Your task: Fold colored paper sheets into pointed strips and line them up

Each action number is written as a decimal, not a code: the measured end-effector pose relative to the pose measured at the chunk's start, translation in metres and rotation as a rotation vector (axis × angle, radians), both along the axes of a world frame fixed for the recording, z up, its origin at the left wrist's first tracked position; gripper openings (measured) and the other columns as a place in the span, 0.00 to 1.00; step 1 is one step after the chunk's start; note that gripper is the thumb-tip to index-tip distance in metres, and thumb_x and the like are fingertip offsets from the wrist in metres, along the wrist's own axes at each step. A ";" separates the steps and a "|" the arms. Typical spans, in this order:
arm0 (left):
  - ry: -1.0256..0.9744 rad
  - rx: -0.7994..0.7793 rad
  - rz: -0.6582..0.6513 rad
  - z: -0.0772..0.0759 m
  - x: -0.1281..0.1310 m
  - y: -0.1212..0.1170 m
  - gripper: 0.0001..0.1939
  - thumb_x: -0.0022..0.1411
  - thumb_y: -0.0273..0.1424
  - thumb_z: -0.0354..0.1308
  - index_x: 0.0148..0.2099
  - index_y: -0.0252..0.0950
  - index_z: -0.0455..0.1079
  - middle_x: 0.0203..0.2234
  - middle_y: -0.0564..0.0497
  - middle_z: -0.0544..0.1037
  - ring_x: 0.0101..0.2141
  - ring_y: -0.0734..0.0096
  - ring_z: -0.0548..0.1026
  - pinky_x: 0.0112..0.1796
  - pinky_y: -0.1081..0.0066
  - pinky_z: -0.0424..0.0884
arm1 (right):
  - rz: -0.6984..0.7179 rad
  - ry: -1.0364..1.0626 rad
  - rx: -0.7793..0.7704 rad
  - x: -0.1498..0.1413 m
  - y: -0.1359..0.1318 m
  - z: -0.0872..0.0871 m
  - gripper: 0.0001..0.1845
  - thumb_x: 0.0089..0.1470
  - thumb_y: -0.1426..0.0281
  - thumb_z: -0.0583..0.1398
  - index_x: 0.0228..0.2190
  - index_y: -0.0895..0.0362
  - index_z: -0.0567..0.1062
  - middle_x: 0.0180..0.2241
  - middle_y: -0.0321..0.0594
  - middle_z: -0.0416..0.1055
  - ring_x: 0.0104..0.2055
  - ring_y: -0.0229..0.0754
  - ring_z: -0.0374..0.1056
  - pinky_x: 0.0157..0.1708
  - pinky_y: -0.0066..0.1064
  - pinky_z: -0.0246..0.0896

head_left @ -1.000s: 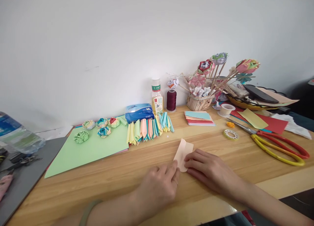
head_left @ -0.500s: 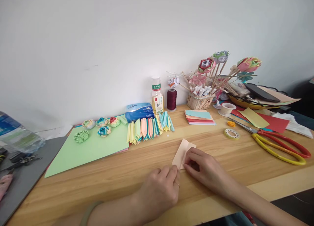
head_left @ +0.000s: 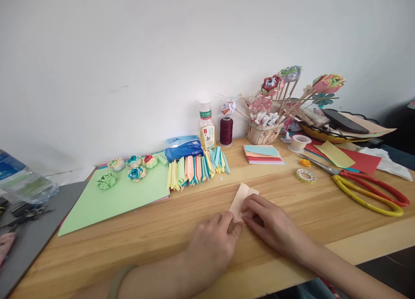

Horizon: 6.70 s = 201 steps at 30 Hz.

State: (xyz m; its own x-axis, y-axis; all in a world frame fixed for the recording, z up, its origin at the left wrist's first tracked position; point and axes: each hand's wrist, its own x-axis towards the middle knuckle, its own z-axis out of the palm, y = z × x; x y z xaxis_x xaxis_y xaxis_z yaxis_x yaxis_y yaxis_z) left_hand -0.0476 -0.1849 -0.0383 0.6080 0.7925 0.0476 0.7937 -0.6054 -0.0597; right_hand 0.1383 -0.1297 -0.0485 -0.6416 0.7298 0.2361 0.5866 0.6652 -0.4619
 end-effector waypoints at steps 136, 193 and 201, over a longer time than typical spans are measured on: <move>-0.211 0.259 -0.131 -0.016 -0.014 0.012 0.17 0.64 0.19 0.41 0.51 0.24 0.64 0.32 0.44 0.72 0.33 0.63 0.69 0.30 0.67 0.71 | -0.119 -0.104 -0.240 -0.019 0.019 0.019 0.06 0.48 0.77 0.55 0.21 0.57 0.68 0.28 0.37 0.66 0.27 0.36 0.62 0.27 0.27 0.54; -0.113 0.153 -0.338 -0.009 -0.054 0.056 0.20 0.65 0.20 0.45 0.57 0.38 0.62 0.56 0.51 0.66 0.60 0.56 0.54 0.58 0.48 0.51 | 0.200 -0.196 0.349 -0.005 0.030 0.005 0.12 0.59 0.76 0.52 0.38 0.58 0.74 0.33 0.43 0.71 0.34 0.43 0.66 0.31 0.33 0.61; -0.133 0.001 -0.357 -0.007 -0.058 0.060 0.24 0.63 0.17 0.45 0.60 0.37 0.58 0.58 0.52 0.64 0.63 0.59 0.45 0.59 0.47 0.46 | 0.332 -0.148 0.380 -0.003 0.040 0.006 0.15 0.62 0.76 0.48 0.36 0.61 0.74 0.33 0.45 0.70 0.34 0.42 0.65 0.32 0.33 0.61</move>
